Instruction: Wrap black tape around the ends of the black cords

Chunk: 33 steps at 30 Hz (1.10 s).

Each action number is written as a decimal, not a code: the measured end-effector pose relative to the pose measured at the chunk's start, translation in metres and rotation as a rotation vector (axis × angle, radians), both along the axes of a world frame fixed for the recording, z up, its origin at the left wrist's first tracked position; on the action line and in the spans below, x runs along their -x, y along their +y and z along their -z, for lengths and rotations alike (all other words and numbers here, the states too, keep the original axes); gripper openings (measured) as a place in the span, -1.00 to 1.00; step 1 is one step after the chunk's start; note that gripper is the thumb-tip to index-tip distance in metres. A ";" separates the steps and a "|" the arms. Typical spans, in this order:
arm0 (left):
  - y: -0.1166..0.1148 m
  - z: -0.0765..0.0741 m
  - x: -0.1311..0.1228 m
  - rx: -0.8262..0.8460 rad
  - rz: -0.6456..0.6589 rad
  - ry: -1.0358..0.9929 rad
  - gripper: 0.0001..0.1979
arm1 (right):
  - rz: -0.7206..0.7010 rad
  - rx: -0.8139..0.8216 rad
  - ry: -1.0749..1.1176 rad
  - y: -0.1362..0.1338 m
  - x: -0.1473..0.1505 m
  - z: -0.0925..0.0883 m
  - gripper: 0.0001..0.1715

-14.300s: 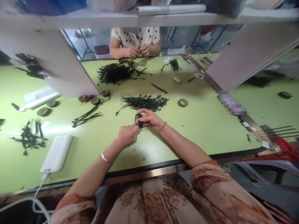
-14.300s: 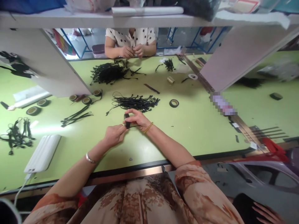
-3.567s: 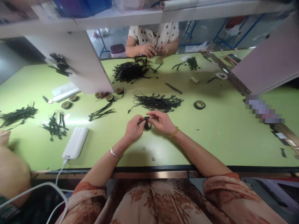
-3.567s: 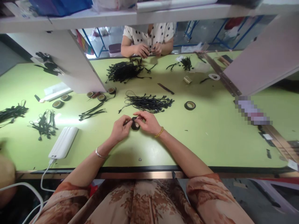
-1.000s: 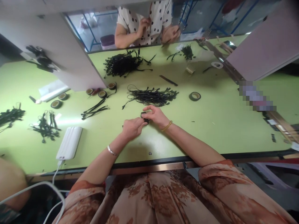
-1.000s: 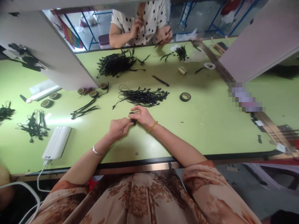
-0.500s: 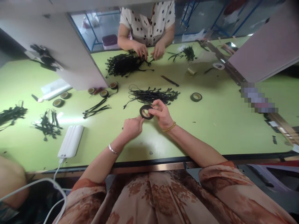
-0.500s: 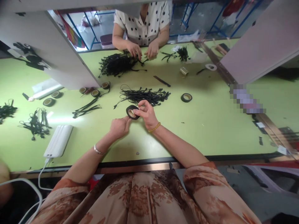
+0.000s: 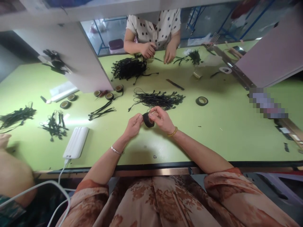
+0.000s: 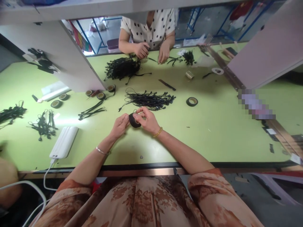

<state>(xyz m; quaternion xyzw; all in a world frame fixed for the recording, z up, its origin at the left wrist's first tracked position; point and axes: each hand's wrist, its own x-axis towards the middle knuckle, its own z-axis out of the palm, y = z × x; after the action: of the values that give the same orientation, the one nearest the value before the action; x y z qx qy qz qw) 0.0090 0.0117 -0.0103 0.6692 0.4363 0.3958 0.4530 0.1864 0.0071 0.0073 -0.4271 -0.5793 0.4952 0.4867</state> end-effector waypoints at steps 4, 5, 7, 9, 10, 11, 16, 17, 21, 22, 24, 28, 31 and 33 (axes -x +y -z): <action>0.000 -0.001 0.003 -0.012 -0.019 0.089 -0.62 | -0.064 0.055 0.021 0.004 -0.001 0.003 -0.51; 0.000 -0.001 0.003 -0.016 -0.029 0.127 -0.66 | -0.065 0.064 0.021 0.005 0.000 0.004 -0.50; -0.001 -0.001 0.003 -0.031 -0.044 0.219 -0.75 | -0.053 0.068 0.007 0.005 0.001 0.008 -0.50; -0.003 -0.002 0.002 -0.059 -0.065 0.323 -0.81 | -0.038 0.052 -0.014 0.005 0.003 0.011 -0.55; -0.004 -0.003 0.001 -0.078 -0.076 0.361 -0.82 | -0.028 0.038 -0.027 0.005 0.004 0.013 -0.58; -0.005 -0.004 -0.001 -0.102 -0.084 0.383 -0.83 | -0.018 0.019 -0.044 0.004 0.005 0.013 -0.61; -0.009 -0.009 -0.006 -0.180 -0.152 0.357 -0.89 | 0.027 -0.075 -0.190 0.000 0.007 0.010 -0.64; -0.010 -0.010 -0.006 -0.165 -0.163 0.341 -0.90 | 0.034 -0.090 -0.211 -0.001 0.007 0.008 -0.64; -0.011 -0.013 -0.005 -0.107 -0.147 0.248 -0.84 | 0.029 -0.144 -0.239 -0.003 0.006 0.004 -0.64; -0.011 -0.014 -0.005 -0.101 -0.140 0.240 -0.82 | 0.026 -0.151 -0.241 -0.004 0.006 0.004 -0.64; -0.011 -0.014 -0.004 -0.100 -0.136 0.260 -0.81 | 0.002 -0.139 -0.228 -0.004 0.006 0.004 -0.62; -0.012 -0.014 -0.003 -0.161 -0.147 0.377 -0.82 | -0.133 -0.030 -0.137 -0.004 0.006 0.005 -0.55; -0.013 -0.012 -0.002 -0.226 -0.158 0.417 -0.81 | -0.169 0.018 -0.096 -0.003 0.006 0.005 -0.55; -0.013 -0.010 -0.001 -0.250 -0.175 0.411 -0.79 | -0.178 0.021 -0.062 -0.003 0.006 0.005 -0.54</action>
<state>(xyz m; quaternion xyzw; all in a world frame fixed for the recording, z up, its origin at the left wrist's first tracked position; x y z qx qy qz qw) 0.0100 -0.0018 -0.0001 0.7461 0.5230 0.3401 0.2327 0.1807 0.0043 0.0023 -0.3939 -0.6246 0.5291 0.4179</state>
